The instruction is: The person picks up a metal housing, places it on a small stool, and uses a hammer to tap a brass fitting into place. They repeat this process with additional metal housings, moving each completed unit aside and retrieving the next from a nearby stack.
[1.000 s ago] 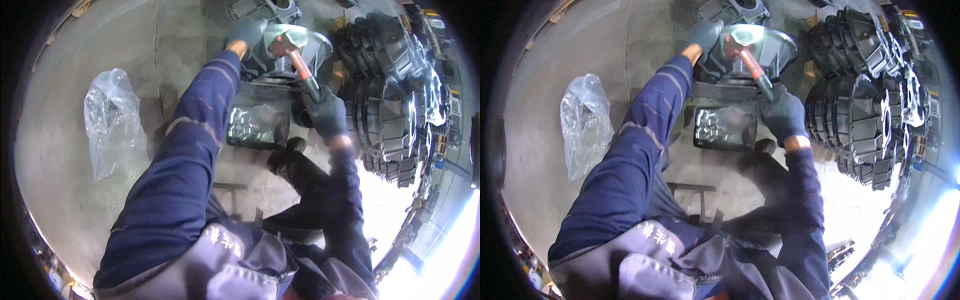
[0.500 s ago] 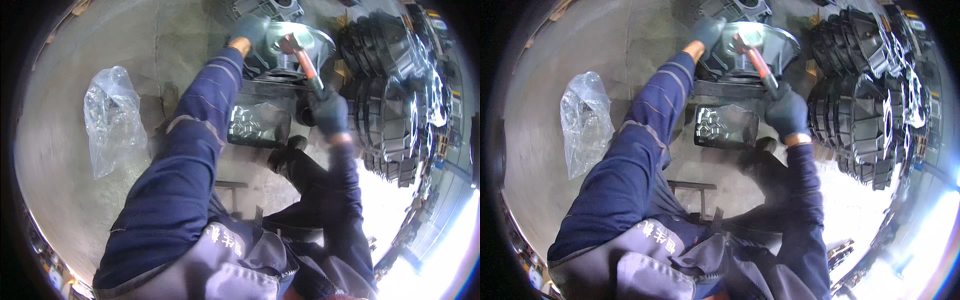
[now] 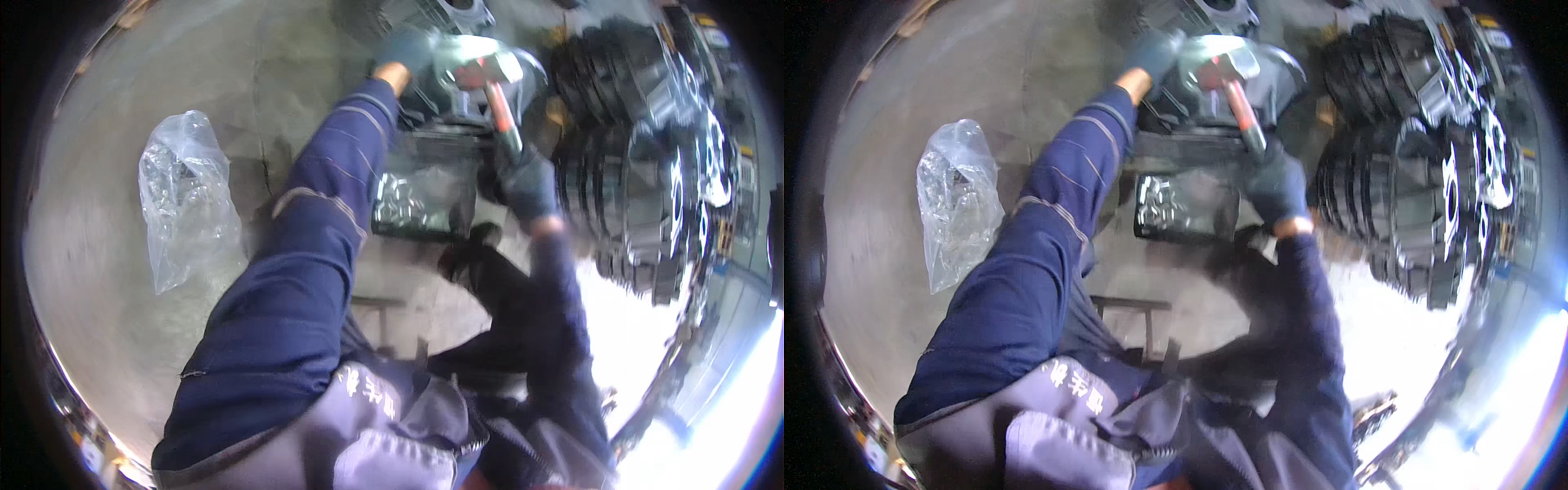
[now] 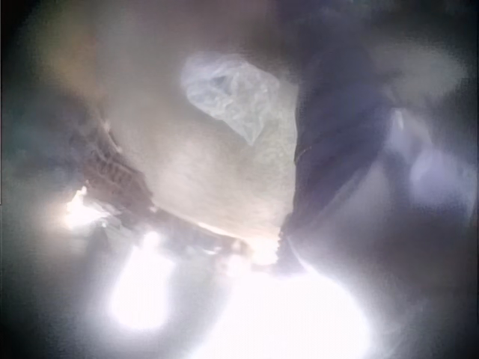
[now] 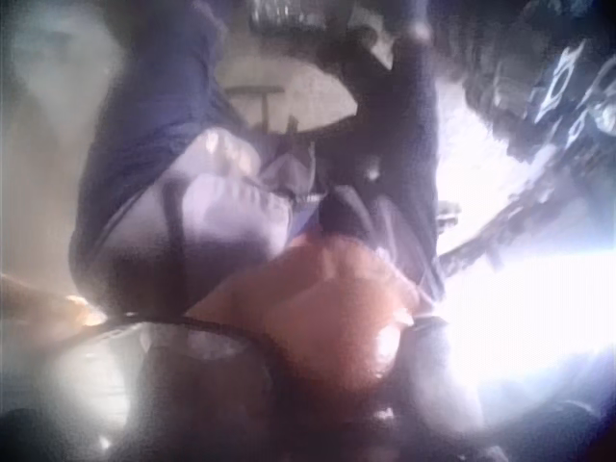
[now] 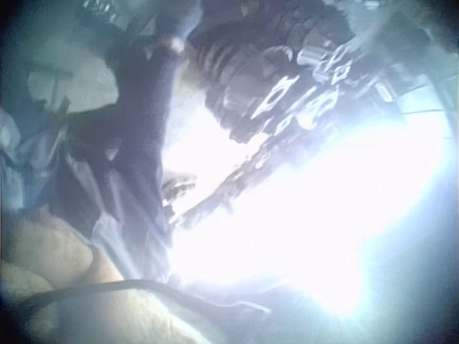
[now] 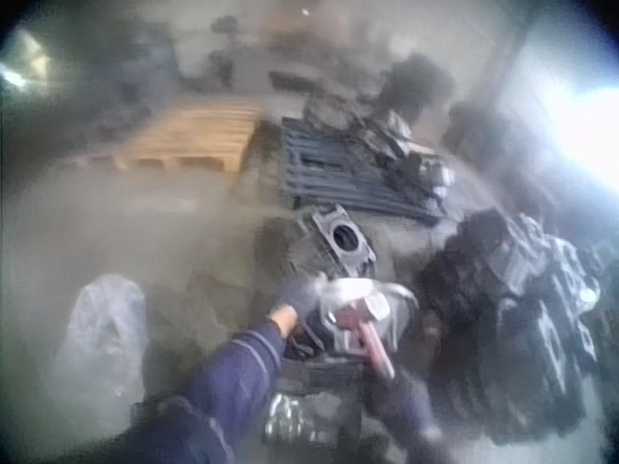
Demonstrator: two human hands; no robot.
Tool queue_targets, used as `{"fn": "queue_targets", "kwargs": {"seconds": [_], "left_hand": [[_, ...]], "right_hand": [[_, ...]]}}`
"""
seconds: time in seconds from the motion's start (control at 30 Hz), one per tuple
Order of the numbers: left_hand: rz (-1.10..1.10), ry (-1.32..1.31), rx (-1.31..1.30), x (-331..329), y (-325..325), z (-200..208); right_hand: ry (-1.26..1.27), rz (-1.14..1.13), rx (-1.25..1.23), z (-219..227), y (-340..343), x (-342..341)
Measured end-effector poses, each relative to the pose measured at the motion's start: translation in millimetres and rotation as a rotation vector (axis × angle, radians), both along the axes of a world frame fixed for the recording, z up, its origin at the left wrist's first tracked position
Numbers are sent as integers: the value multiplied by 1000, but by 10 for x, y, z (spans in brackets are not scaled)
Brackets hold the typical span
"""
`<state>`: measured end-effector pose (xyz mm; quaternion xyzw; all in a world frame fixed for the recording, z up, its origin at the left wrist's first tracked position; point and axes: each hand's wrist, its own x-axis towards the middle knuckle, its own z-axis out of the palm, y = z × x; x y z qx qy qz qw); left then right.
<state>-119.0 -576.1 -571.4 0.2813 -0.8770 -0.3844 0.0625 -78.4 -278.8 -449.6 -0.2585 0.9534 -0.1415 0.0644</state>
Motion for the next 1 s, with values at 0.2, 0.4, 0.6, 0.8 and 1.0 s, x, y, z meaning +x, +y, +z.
{"fn": "queue_targets", "kwargs": {"seconds": [0.2,0.4,0.6,0.8,1.0], "left_hand": [[48,67,-19,7,45,6],[23,62,-42,-74,69,-65],[146,59,-45,22,128,4],[41,27,45,10,124,92],[13,66,-6,6,17,46]], "right_hand": [[288,163,-369,1071,201,-480],[445,-42,-598,898,-349,-83],[29,55,158,-36,210,-307],[410,-80,-198,1642,-138,-502],[98,-46,-16,75,-101,19]]}}
